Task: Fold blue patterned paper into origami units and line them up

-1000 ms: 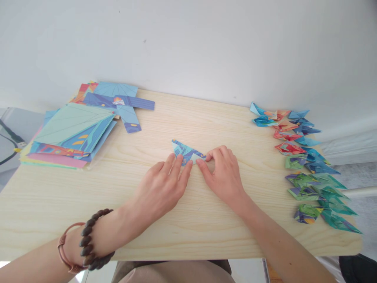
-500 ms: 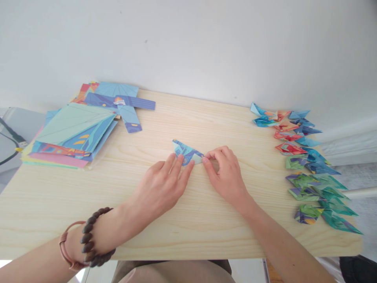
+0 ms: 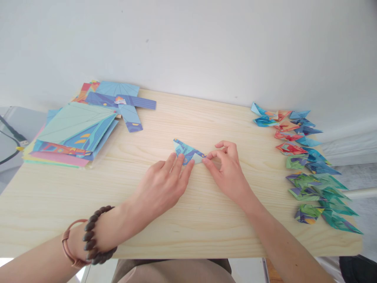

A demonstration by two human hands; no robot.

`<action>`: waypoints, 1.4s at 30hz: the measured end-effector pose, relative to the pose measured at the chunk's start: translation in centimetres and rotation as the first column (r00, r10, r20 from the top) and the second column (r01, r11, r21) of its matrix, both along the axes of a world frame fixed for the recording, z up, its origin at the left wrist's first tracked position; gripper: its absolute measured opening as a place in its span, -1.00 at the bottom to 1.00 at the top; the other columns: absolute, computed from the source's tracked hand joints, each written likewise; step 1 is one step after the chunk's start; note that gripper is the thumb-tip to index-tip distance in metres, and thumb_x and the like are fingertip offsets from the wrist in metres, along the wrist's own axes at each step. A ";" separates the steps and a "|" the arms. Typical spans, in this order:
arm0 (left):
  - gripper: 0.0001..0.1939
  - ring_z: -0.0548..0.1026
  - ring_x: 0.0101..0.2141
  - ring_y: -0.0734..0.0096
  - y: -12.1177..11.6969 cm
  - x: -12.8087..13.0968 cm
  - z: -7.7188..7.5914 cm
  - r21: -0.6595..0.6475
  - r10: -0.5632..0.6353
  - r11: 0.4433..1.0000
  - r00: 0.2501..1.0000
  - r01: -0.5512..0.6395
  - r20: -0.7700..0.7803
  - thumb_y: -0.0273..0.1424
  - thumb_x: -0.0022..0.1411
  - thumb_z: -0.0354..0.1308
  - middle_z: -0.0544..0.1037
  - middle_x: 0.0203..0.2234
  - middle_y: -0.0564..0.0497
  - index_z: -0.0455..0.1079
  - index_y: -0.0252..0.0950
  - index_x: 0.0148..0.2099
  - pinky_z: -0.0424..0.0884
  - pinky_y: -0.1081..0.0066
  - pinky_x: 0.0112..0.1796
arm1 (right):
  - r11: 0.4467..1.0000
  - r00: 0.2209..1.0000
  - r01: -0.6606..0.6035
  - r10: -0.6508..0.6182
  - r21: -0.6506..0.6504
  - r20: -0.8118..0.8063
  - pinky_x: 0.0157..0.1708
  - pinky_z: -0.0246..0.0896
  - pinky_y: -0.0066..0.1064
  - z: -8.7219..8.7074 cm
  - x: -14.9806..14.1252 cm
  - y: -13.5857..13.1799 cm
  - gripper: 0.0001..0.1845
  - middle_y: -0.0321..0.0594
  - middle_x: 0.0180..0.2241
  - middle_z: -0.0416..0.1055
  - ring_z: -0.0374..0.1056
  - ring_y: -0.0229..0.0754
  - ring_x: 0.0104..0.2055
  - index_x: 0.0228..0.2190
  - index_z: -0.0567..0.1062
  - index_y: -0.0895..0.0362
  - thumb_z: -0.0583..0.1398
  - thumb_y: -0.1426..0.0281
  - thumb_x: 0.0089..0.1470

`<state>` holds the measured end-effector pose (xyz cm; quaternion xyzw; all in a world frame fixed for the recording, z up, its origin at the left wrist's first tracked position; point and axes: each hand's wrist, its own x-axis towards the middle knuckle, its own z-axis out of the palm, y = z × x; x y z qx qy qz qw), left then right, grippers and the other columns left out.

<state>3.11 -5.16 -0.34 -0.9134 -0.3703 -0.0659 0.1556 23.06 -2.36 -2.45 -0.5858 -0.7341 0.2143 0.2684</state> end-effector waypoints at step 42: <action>-0.75 0.49 -0.17 0.22 0.5 -0.3 -0.3 0.013 0.044 0.999 0.990 -0.047 0.138 -0.50 0.21 0.05 0.53 -0.16 -0.07 0.39 -0.38 -0.05 0.47 0.33 -0.38 | 0.998 0.997 -0.066 0.067 -0.019 0.038 -0.05 0.10 -0.19 0.4 0.1 0.0 -0.86 -0.15 -0.12 0.21 0.27 -0.20 -0.20 -0.36 0.45 0.12 0.12 0.33 0.11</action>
